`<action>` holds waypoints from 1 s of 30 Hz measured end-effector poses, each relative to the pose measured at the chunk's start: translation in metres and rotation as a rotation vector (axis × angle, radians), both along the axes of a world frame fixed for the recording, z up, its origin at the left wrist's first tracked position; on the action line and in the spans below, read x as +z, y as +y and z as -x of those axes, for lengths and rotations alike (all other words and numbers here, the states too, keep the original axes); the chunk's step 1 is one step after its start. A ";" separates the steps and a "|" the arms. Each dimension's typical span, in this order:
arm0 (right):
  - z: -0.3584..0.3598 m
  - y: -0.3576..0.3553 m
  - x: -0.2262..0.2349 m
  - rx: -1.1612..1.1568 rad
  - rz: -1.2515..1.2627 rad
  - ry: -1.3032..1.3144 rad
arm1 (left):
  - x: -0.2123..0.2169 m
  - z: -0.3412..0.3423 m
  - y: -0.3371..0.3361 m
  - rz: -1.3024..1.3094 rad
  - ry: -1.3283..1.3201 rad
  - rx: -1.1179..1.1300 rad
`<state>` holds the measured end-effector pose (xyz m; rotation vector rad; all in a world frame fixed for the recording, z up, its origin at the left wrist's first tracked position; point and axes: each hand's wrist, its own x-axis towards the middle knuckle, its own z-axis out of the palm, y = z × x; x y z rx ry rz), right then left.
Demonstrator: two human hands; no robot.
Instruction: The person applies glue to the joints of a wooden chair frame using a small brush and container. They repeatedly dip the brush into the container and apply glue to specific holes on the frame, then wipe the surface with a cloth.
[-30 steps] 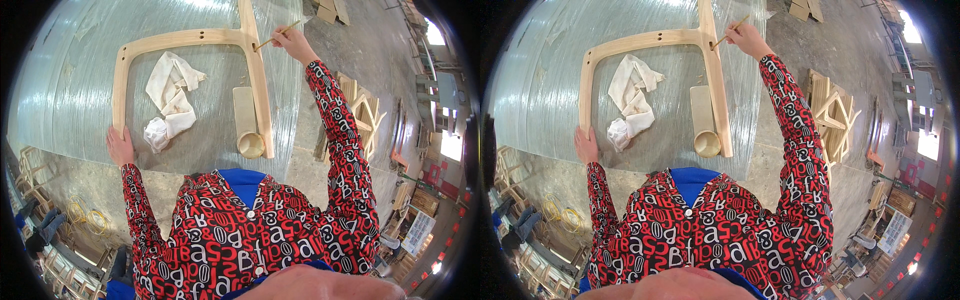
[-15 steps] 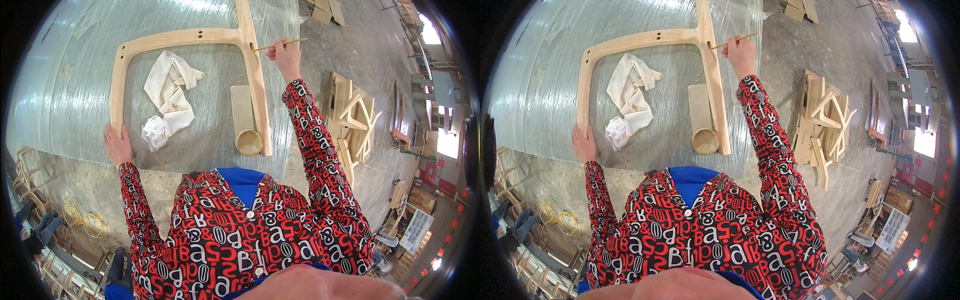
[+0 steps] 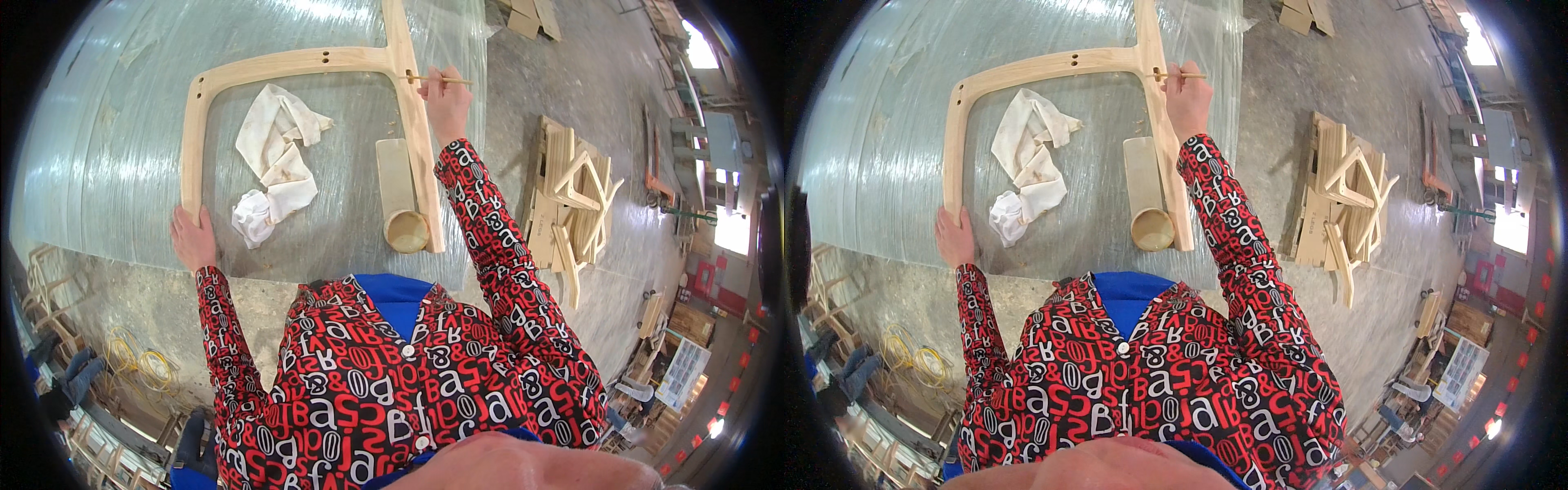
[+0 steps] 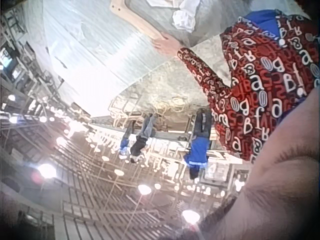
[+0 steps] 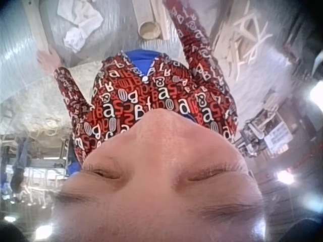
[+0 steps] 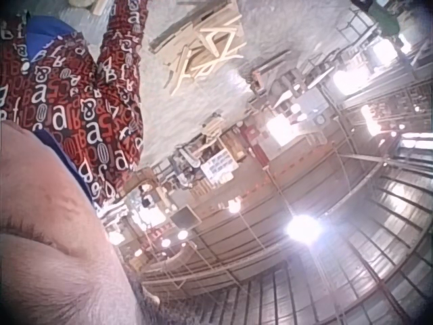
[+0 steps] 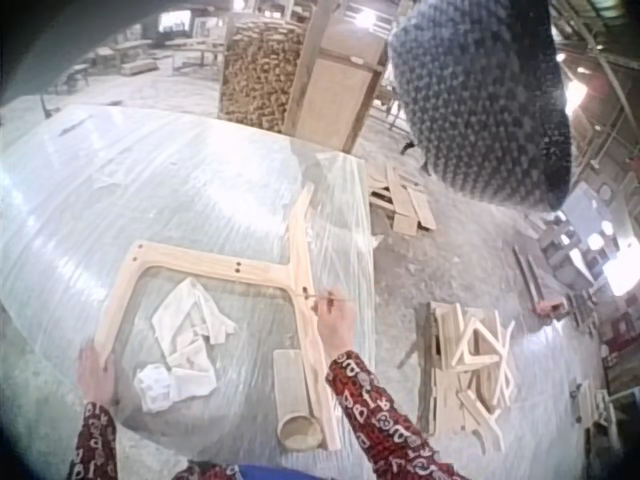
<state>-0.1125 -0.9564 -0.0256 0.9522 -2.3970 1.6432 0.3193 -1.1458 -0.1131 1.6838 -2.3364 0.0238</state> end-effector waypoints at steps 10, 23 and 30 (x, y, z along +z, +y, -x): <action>-0.004 0.003 0.003 0.014 0.205 0.016 | -0.002 -0.003 0.001 0.087 -0.027 -0.001; -0.013 0.113 0.010 0.174 0.505 -0.811 | -0.005 -0.005 0.005 0.127 -0.010 -0.050; -0.081 0.189 0.034 0.170 0.079 -0.599 | 0.017 0.123 0.081 -0.048 0.387 -0.771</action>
